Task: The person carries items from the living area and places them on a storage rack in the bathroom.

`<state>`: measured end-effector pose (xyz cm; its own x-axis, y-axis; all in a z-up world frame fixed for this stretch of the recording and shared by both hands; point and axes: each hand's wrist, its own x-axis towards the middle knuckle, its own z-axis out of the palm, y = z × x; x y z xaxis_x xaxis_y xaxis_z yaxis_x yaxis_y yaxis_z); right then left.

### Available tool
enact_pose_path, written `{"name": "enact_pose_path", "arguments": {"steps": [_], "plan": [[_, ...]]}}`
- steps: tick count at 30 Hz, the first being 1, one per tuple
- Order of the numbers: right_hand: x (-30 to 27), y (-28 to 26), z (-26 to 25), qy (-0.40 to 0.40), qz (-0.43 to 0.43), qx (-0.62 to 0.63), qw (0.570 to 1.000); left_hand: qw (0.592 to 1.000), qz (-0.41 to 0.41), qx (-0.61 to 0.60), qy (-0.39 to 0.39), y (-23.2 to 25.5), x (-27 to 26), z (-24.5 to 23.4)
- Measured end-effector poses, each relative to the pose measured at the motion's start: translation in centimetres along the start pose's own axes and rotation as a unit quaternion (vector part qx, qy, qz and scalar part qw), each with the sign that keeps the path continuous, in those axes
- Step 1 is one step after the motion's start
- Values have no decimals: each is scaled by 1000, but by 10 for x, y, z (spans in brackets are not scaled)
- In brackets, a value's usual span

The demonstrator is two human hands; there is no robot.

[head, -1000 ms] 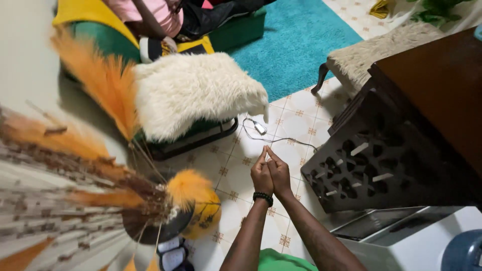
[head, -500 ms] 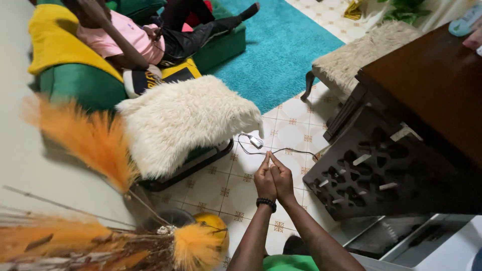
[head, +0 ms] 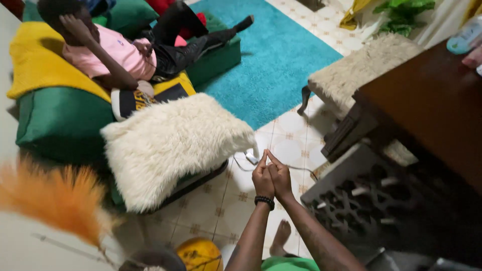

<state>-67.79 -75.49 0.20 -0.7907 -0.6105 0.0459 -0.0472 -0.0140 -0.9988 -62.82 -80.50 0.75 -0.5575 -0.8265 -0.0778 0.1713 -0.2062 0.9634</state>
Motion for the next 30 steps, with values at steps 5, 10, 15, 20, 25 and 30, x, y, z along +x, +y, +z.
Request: {"name": "enact_pose_path", "arguments": {"steps": [5, 10, 15, 20, 25, 30], "plan": [[57, -11, -10, -6, 20, 23, 1000, 1000, -5, 4, 9, -9, 51, 31], [93, -5, -26, -8, 30, 6, 999, 999, -5, 29, 22, -11, 79, 56], [109, 7, -34, -14, 32, 59, 998, 999, 8, 39, 3, -28, 96, 65], [127, 12, -42, 16, 60, 54, 997, 998, -47, 33, -7, -26, 114, 81], [160, 16, -45, 59, 56, 67, 994, 995, -61, 71, -40, -28, 147, 96], [215, 0, -38, 105, 27, 41, 993, 993, -57, 31, -97, -16, 209, 113]]}}
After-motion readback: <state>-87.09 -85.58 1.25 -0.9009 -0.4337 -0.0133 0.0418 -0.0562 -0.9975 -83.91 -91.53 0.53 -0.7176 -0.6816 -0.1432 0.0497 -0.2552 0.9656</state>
